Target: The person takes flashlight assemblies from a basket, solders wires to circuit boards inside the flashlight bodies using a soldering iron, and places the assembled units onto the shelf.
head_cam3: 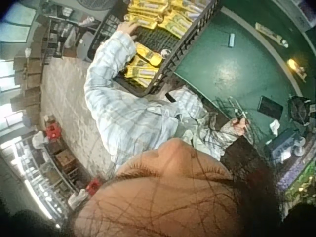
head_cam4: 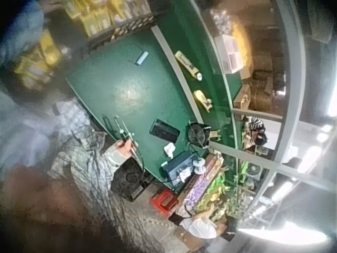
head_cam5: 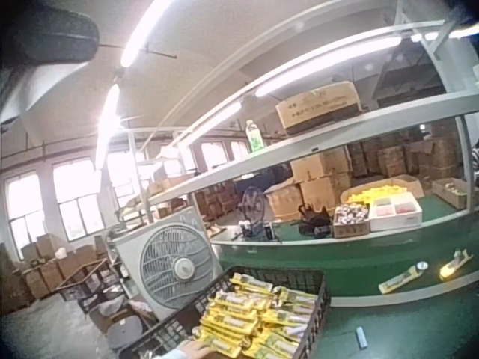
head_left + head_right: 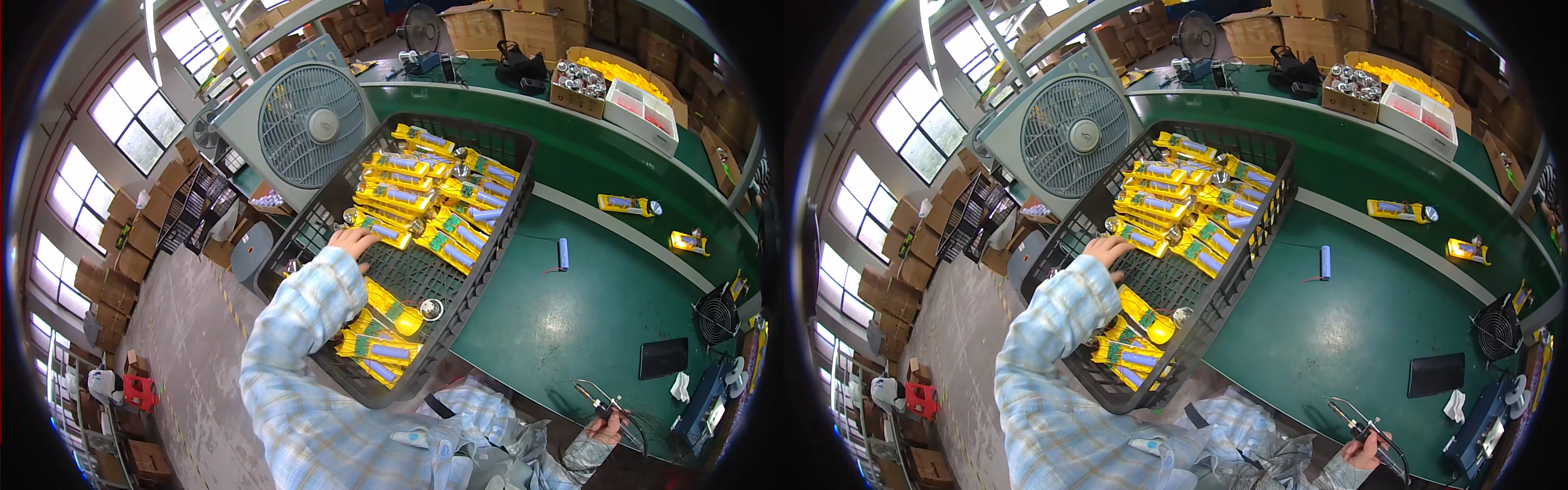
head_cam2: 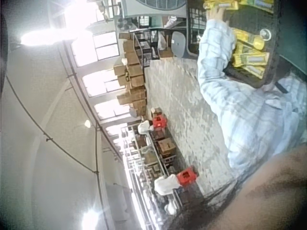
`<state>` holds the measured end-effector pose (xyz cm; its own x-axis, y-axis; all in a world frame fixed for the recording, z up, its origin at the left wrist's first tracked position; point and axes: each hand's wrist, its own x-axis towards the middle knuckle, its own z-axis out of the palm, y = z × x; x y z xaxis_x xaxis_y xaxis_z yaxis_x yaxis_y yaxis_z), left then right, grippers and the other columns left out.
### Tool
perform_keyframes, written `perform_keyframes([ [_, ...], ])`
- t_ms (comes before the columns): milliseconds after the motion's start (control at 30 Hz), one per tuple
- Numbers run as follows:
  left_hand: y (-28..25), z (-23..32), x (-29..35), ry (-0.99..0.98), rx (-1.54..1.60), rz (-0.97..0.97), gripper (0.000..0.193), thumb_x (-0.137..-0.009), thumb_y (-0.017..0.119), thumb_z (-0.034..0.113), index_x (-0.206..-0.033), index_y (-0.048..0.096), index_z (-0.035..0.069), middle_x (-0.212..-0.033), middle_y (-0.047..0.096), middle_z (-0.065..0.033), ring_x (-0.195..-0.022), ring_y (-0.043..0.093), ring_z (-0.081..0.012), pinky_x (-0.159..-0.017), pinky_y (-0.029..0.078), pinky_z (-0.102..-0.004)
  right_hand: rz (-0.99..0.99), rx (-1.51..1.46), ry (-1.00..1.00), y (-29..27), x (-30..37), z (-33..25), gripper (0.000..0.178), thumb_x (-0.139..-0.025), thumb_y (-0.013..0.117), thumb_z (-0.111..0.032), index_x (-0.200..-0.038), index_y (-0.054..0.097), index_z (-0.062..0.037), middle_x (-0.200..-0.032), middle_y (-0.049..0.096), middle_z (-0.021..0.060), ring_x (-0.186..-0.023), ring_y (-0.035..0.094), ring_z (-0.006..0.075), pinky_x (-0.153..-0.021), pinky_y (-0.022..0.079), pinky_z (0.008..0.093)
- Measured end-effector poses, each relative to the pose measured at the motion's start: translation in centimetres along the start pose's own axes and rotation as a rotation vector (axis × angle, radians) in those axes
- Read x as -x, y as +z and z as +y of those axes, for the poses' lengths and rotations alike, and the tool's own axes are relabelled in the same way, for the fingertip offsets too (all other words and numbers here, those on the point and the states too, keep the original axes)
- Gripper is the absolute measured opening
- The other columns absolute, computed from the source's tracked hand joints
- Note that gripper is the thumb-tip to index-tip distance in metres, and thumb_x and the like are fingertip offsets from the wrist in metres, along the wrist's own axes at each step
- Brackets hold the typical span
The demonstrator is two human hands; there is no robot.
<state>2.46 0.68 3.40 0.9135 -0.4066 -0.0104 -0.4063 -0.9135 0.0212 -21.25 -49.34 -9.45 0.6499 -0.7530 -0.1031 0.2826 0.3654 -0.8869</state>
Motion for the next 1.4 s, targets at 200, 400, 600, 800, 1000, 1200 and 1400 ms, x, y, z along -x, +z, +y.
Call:
perform_keyframes([
  [200, 8.1, -4.9, -7.3, 0.144, -0.317, 0.234, 0.068, -0.050, 0.063, 0.008, -0.113, 0.037, 0.015, -0.107, 0.044, -0.0069, -0.108, 0.038, -0.0238, -0.091, 0.026, -0.0406, 0.022, 0.031, 0.012, -1.5, 0.1, 0.6, 0.015, -0.079, 0.051, -0.021, -0.084, 0.047, -0.0074, -0.043, 0.038, -0.0008, -0.031, 0.031, 0.0046, -0.027, 0.022, 0.0168],
  [400, 6.7, -4.6, -8.3, 0.138, -0.476, -0.020, 0.060, -0.051, 0.069, 0.021, -0.106, 0.044, 0.017, -0.097, 0.049, -0.0030, -0.094, 0.049, -0.0215, -0.092, 0.025, -0.0460, 0.136, 0.108, -0.095, -3.3, -0.8, 0.8, 0.013, -0.079, 0.051, -0.020, -0.083, 0.046, -0.0096, -0.045, 0.038, -0.0016, -0.031, 0.032, 0.0047, -0.027, 0.024, 0.0164],
  [600, 4.3, -2.6, -6.3, -0.018, -0.172, -0.167, 0.055, -0.054, 0.066, 0.022, -0.104, 0.045, 0.015, -0.100, 0.051, -0.0060, -0.087, 0.054, -0.0247, -0.087, 0.033, -0.0382, 0.068, -0.013, -0.001, -2.2, -0.3, 0.3, 0.012, -0.078, 0.053, -0.020, -0.083, 0.045, -0.0132, -0.044, 0.039, -0.0006, -0.029, 0.033, 0.0057, -0.026, 0.026, 0.0171],
  [800, 3.2, -2.0, -3.8, 0.154, -0.284, 0.082, 0.048, -0.054, 0.064, 0.026, -0.098, 0.048, 0.015, -0.095, 0.054, -0.0062, -0.081, 0.054, -0.0222, -0.076, 0.033, -0.0346, 0.059, -0.005, -0.042, -3.2, -0.9, 1.8, 0.015, -0.078, 0.054, -0.020, -0.083, 0.045, -0.0100, -0.044, 0.039, -0.0007, -0.029, 0.032, 0.0060, -0.026, 0.025, 0.0164],
  [1000, -5.8, 7.0, -3.9, 0.197, -0.290, 0.433, 0.043, -0.049, 0.062, 0.018, -0.091, 0.052, 0.015, -0.085, 0.058, 0.0005, -0.080, 0.051, -0.0163, -0.072, 0.031, -0.0344, 0.114, -0.007, -0.039, -2.4, -0.4, 0.8, 0.019, -0.077, 0.056, -0.022, -0.085, 0.046, -0.0076, -0.043, 0.039, -0.0003, -0.029, 0.033, 0.0062, -0.025, 0.022, 0.0180],
  [1200, -7.2, 23.4, -8.7, 0.903, -0.195, 0.640, 0.035, -0.053, 0.061, 0.013, -0.087, 0.052, 0.018, -0.093, 0.055, 0.0034, -0.085, 0.052, -0.0150, -0.074, 0.036, -0.0351, 0.097, -0.099, -0.124, -0.9, 0.8, -3.2, 0.014, -0.077, 0.048, -0.014, -0.079, 0.039, -0.0036, -0.048, 0.042, 0.0050, -0.026, 0.033, 0.0085, -0.024, 0.026, 0.0192],
  [1400, 2.8, 33.6, -10.8, 1.636, -0.039, 0.373, 0.032, -0.059, 0.056, 0.011, -0.089, 0.043, 0.016, -0.101, 0.050, -0.0035, -0.099, 0.047, -0.0216, -0.081, 0.038, -0.0372, 0.150, -0.111, -0.202, -1.2, 2.5, -6.3, 0.015, -0.076, 0.051, -0.015, -0.078, 0.042, -0.0036, -0.044, 0.041, 0.0032, -0.028, 0.033, 0.0069, -0.026, 0.027, 0.0180],
])
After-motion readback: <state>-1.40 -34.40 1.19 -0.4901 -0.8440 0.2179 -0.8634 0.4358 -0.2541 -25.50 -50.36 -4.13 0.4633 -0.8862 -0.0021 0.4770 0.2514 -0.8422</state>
